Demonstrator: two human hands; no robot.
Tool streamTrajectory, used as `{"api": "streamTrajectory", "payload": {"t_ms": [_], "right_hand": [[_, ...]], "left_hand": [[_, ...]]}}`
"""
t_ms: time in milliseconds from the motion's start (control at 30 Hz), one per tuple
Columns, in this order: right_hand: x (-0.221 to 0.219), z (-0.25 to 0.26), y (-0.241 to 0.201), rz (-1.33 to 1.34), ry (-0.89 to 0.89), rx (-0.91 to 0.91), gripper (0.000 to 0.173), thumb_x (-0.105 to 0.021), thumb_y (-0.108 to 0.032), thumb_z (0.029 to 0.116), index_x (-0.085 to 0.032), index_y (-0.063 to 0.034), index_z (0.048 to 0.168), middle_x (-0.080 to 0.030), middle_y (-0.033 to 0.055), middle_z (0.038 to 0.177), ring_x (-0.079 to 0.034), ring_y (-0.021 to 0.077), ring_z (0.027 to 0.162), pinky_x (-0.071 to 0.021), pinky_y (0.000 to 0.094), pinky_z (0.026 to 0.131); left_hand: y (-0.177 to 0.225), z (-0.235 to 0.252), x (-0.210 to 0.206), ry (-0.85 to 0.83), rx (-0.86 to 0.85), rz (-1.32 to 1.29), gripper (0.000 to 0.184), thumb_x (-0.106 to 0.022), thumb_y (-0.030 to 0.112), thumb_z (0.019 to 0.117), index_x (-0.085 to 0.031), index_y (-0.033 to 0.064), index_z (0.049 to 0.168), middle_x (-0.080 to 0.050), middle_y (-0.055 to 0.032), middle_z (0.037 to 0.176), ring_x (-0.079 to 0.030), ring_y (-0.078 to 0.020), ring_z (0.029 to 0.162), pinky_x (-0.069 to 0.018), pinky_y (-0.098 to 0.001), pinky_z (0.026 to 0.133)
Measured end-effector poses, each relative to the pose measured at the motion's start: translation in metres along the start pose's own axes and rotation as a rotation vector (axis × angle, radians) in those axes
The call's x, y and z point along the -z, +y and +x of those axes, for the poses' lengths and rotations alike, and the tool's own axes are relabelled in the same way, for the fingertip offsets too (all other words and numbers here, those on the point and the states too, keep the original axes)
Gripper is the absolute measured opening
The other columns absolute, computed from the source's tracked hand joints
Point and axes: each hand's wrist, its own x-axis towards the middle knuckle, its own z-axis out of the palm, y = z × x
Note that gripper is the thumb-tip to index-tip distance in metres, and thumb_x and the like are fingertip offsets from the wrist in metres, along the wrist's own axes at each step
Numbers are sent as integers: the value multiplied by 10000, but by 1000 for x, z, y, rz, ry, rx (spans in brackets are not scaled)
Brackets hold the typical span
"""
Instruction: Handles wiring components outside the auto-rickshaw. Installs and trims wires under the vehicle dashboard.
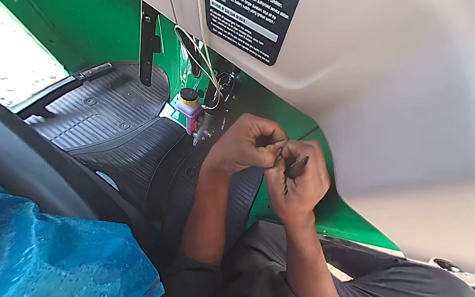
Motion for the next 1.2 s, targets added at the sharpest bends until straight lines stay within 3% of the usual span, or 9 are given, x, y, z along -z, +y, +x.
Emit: {"api": "streamTrajectory", "payload": {"t_ms": [200, 300, 400, 600, 767, 1200], "right_hand": [[-2, -4, 2, 14, 33, -16, 122, -628, -152, 949, -615, -33, 968, -581, 46, 898, -587, 70, 801, -505, 175, 673], [-8, -10, 3, 245, 133, -173, 125, -696, -52, 908, -636, -32, 1016, -628, 45, 944, -639, 69, 796, -580, 198, 655], [-7, -8, 1, 402, 147, -292, 139, -691, -12, 920, -647, -33, 1050, -637, 39, 1002, -645, 68, 820, -589, 199, 679], [-6, -9, 0, 457, 149, -278, 158, -679, 3, 925, -637, -19, 1076, -649, 49, 989, -649, 77, 799, -596, 211, 678], [-7, -9, 0, 502, 152, -284, 207, -672, 17, 923, -621, -38, 1116, -654, 39, 977, -646, 74, 767, -595, 221, 660], [-6, -8, 1, 516, 128, -250, 173, -687, -8, 912, -632, -66, 1064, -651, 28, 960, -660, 84, 838, -597, 222, 693]], "left_hand": [[-5, -1, -4, 40, 16, -93, 61, -673, -42, 818, -674, 12, 847, -636, 14, 741, -591, -19, 665, -483, -171, 585], [-8, 2, -3, 71, -14, -83, 41, -692, 27, 868, -671, 12, 837, -598, 4, 720, -549, -34, 627, -442, -176, 535], [-7, 3, 0, 91, -33, -44, 63, -704, 64, 906, -678, 17, 872, -619, -17, 750, -570, -53, 605, -487, -190, 513], [-2, 0, -2, 86, -70, 8, 83, -723, 75, 907, -677, 8, 893, -619, -38, 768, -580, -72, 611, -508, -204, 516], [1, 6, -1, 56, -148, 119, 48, -684, -12, 829, -669, 0, 873, -619, -29, 786, -574, -55, 677, -487, -186, 570], [11, 10, 8, -43, -156, 349, 38, -693, 76, 811, -672, 44, 813, -634, -7, 789, -610, -64, 738, -515, -211, 612]]}}
